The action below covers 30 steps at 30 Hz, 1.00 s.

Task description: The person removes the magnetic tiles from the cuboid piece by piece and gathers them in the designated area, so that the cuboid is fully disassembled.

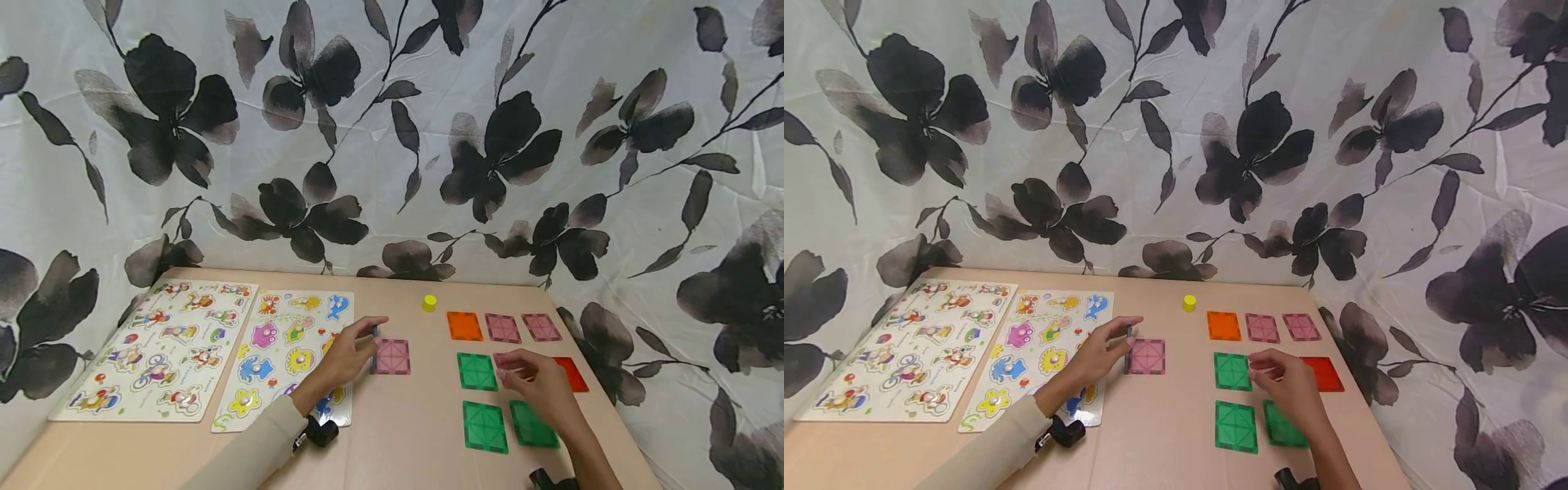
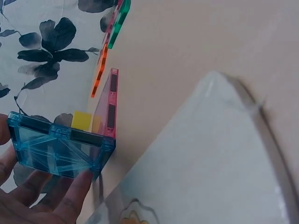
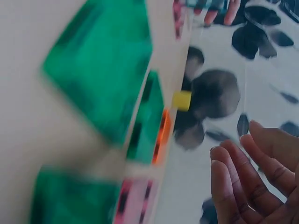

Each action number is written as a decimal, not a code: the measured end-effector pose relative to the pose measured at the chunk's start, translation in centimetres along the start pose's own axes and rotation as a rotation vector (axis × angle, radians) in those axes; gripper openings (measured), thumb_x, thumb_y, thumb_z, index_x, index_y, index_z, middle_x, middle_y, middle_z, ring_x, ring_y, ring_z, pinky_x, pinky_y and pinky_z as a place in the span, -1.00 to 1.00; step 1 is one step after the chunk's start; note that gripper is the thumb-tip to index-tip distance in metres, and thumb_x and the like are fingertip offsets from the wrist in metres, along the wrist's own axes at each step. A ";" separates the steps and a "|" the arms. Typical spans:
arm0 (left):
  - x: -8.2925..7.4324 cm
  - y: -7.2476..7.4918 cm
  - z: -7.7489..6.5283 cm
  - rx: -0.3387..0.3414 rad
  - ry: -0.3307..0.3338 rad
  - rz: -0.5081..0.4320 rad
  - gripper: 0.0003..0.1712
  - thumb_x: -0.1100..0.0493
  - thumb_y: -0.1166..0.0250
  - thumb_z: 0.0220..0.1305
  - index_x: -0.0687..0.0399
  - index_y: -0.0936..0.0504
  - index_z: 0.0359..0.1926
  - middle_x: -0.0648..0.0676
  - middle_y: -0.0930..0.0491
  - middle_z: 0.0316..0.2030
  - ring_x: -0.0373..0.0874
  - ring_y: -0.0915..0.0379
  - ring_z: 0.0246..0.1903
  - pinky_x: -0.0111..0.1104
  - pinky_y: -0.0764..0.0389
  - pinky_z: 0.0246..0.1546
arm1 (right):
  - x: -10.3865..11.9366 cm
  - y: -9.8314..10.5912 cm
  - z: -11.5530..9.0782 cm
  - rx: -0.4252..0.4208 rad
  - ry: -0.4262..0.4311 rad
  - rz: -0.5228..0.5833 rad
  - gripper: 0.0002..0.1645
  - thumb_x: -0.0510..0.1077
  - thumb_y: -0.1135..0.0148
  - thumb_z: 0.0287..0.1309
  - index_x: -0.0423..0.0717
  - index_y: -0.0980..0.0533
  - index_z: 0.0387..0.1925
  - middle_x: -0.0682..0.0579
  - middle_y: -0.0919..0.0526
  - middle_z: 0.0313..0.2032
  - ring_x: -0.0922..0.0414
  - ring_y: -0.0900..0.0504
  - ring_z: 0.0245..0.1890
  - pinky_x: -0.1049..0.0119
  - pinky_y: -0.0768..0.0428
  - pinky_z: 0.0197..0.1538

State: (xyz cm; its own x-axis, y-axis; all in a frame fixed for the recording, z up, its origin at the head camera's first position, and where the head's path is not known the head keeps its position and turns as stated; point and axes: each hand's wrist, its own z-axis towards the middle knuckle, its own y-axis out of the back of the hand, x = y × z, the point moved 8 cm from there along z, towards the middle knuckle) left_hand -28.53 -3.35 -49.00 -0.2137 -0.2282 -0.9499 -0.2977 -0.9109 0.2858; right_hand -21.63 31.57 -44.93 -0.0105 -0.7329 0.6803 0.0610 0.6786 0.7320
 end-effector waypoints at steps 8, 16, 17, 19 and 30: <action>-1.2 0.4 -0.3 -0.081 -0.065 0.158 -0.43 0.33 -0.29 0.48 -0.09 -0.53 0.44 0.04 -0.50 0.41 0.11 -0.47 0.43 0.04 -0.61 0.38 | 4.6 -4.4 1.8 0.078 0.117 0.012 -0.62 -0.14 -0.54 0.25 0.08 -0.73 0.09 0.05 -0.84 -0.07 0.21 -0.74 -0.18 0.42 -0.76 -0.08; -2.0 0.8 -0.5 -0.113 -0.095 0.358 -0.46 0.23 -0.37 0.45 -0.09 -0.58 0.40 0.03 -0.58 0.35 0.03 -0.54 0.36 -0.06 -0.71 0.26 | 7.7 -9.4 3.3 0.195 0.226 0.093 -0.61 -0.17 -0.53 0.26 0.07 -0.70 0.11 -0.09 -0.79 0.05 0.02 -0.74 0.01 0.16 -0.81 0.07; -2.0 0.9 -0.5 -0.114 -0.096 0.377 -0.47 0.21 -0.37 0.45 -0.09 -0.59 0.39 0.03 -0.59 0.35 0.03 -0.55 0.36 -0.03 -0.69 0.29 | 8.0 -9.9 3.5 0.211 0.229 0.099 -0.59 -0.18 -0.53 0.26 0.05 -0.69 0.13 -0.10 -0.79 0.07 -0.02 -0.74 0.03 0.10 -0.80 0.10; -2.0 1.1 -0.4 -0.110 -0.096 0.411 -0.47 0.18 -0.37 0.44 -0.10 -0.60 0.39 0.02 -0.61 0.34 0.02 -0.55 0.36 0.00 -0.64 0.34 | 8.7 -10.9 3.8 0.241 0.247 0.104 -0.56 -0.21 -0.52 0.26 -0.01 -0.68 0.16 -0.13 -0.77 0.10 -0.09 -0.72 0.08 0.00 -0.79 0.14; -2.0 2.5 -0.7 0.046 -0.084 0.612 -0.13 -0.07 -0.56 0.23 -0.09 -0.45 0.52 0.10 -0.49 0.46 0.16 -0.36 0.50 0.18 -0.45 0.48 | 10.9 -15.2 5.6 0.329 0.313 -0.038 -0.23 -0.15 -0.62 0.15 -0.06 -0.54 0.38 -0.13 -0.70 0.22 -0.12 -0.62 0.20 -0.16 -0.67 0.31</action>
State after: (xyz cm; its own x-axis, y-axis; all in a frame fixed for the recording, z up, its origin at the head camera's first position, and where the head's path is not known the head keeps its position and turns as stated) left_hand -28.19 -5.41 -46.49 -0.4302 -0.6752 -0.5991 -0.1369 -0.6072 0.7827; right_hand -28.28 13.53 -48.44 0.2983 -0.7031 0.6455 -0.2543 0.5933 0.7638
